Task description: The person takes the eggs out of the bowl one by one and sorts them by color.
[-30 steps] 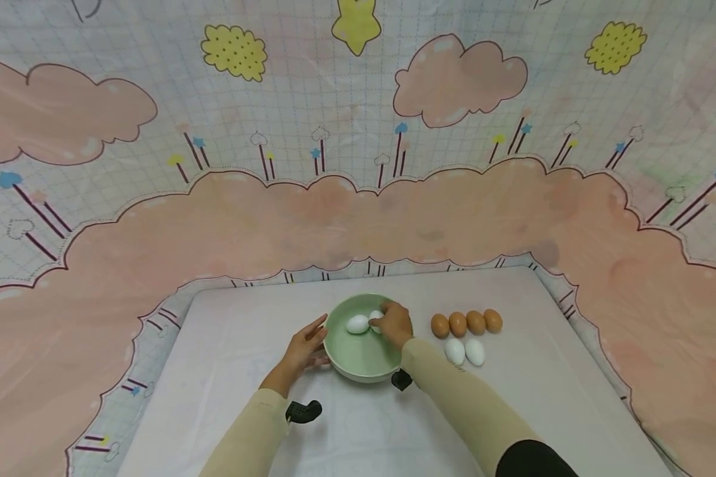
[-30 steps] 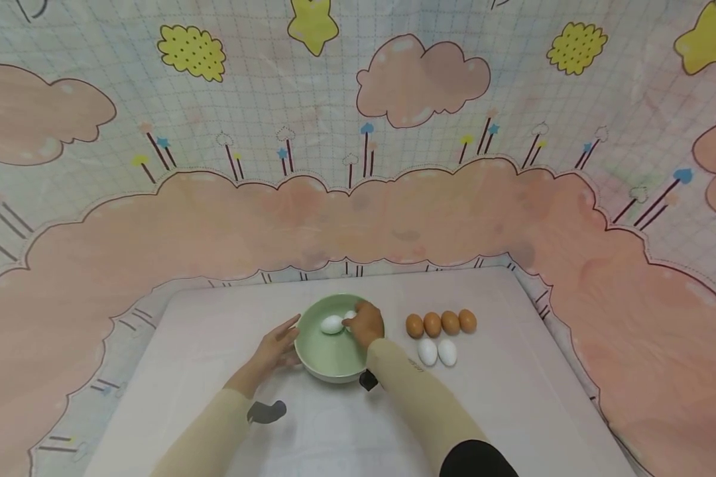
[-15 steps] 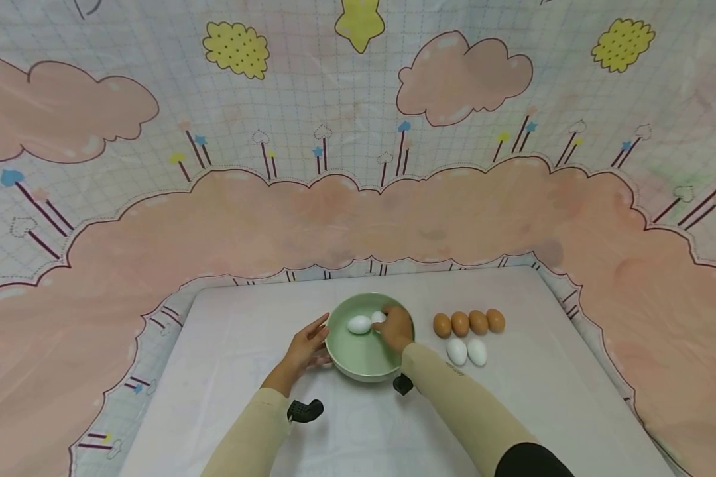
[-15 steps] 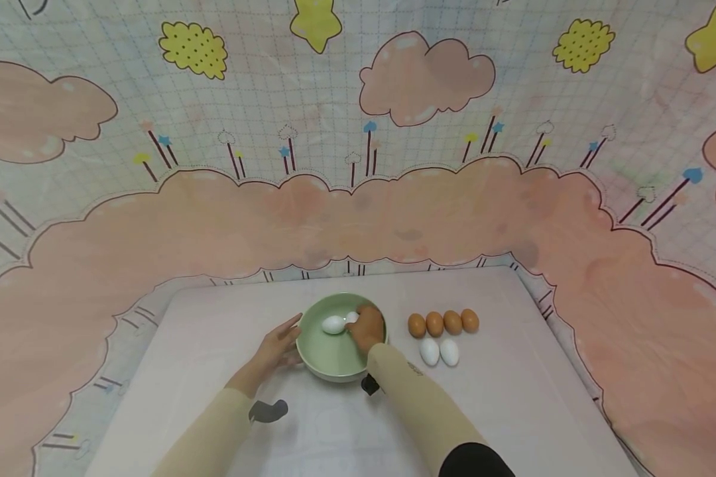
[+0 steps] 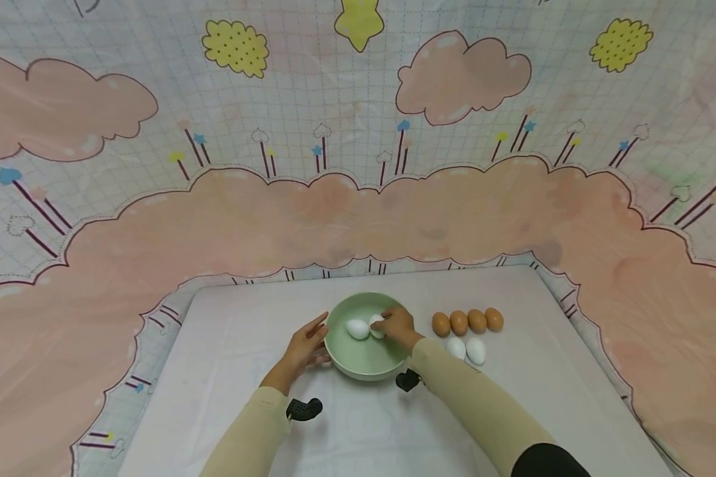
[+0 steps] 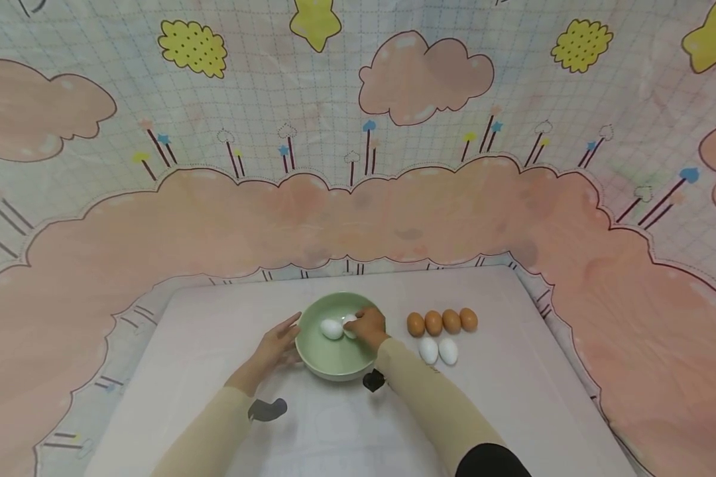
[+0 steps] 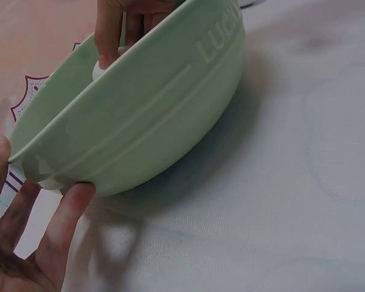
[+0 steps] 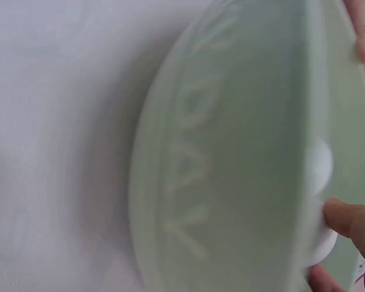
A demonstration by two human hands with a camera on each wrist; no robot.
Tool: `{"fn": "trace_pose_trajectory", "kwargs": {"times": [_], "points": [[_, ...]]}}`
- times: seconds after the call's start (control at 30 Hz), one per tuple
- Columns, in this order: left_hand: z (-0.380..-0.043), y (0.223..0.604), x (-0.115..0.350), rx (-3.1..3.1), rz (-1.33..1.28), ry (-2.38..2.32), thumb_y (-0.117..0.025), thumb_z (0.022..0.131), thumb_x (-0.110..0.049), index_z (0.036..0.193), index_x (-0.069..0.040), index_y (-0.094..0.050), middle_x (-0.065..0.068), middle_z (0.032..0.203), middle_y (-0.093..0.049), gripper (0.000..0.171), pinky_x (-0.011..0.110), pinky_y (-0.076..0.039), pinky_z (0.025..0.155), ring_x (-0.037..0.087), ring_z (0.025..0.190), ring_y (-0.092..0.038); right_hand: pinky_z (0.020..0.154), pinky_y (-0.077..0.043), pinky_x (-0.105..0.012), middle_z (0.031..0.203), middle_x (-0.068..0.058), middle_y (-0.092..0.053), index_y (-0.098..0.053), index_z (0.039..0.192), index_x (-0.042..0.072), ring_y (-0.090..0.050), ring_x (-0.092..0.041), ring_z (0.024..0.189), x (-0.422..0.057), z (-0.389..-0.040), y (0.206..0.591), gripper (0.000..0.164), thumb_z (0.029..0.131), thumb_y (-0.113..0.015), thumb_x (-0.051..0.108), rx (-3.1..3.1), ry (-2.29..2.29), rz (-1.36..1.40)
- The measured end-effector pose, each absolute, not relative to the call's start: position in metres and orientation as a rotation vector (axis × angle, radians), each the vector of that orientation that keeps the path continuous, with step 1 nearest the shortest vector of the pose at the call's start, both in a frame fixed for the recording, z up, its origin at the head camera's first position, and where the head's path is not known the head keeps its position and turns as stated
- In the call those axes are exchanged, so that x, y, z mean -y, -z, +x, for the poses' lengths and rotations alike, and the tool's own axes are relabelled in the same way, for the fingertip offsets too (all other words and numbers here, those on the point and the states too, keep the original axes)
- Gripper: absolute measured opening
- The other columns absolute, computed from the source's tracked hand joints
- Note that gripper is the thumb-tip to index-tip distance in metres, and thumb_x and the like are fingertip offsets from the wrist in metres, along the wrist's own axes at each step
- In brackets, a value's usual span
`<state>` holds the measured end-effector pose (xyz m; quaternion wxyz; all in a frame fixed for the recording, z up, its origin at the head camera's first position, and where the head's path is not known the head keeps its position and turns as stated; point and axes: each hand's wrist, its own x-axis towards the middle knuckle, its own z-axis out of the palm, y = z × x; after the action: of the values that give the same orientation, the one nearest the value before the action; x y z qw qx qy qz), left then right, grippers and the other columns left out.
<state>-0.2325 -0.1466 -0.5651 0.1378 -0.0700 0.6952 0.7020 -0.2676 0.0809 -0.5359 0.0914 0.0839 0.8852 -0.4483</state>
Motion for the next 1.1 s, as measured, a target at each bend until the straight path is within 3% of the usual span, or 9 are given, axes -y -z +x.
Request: {"fn": "trace_pose_trajectory", "kwargs": {"times": [0.13, 0.27, 0.53, 1.1], "points": [[-0.233, 0.566, 0.146, -2.010, -0.212, -2.032, -0.053, 0.103, -0.020, 0.151, -0.018, -0.042, 0.023, 0.151, -0.039, 0.049, 0.046, -0.063, 0.077, 0.040, 0.115, -0.060, 0.071, -0.062, -0.029, 0.123, -0.023, -0.064, -0.063, 0.125, -0.007, -0.069, -0.022, 0.084, -0.085, -0.266, 0.529, 0.050, 0.083, -0.078, 0.015, -2.439, 1.445, 0.326], [-0.233, 0.566, 0.147, -2.008, -0.195, -2.031, -0.053, 0.103, -0.020, 0.151, -0.017, -0.041, 0.024, 0.152, -0.038, 0.050, 0.046, -0.063, 0.077, 0.042, 0.116, -0.059, 0.076, -0.063, -0.032, 0.122, -0.025, -0.062, -0.060, 0.127, -0.009, -0.069, -0.020, 0.081, -0.089, -0.266, 0.524, 0.050, 0.083, -0.076, 0.009, -2.251, 1.560, 0.391], [-0.232, 0.563, 0.147, -1.999, -0.176, -2.027, -0.052, 0.103, -0.022, 0.153, -0.016, -0.038, 0.025, 0.152, -0.036, 0.051, 0.047, -0.062, 0.078, 0.047, 0.122, -0.054, 0.079, -0.063, -0.034, 0.107, -0.018, -0.061, -0.056, 0.124, -0.012, -0.064, -0.020, 0.085, -0.096, -0.259, 0.515, 0.042, 0.085, -0.071, -0.003, -1.981, 1.715, 0.379], [-0.233, 0.563, 0.145, -2.023, -0.223, -2.009, -0.052, 0.104, -0.021, 0.151, -0.019, -0.041, 0.023, 0.152, -0.038, 0.049, 0.046, -0.062, 0.077, 0.048, 0.122, -0.054, 0.078, -0.063, -0.034, 0.113, -0.021, -0.059, -0.050, 0.127, -0.013, -0.066, -0.024, 0.087, -0.120, -0.239, 0.504, 0.044, 0.087, -0.068, -0.004, -1.853, 1.686, 0.206]]}}
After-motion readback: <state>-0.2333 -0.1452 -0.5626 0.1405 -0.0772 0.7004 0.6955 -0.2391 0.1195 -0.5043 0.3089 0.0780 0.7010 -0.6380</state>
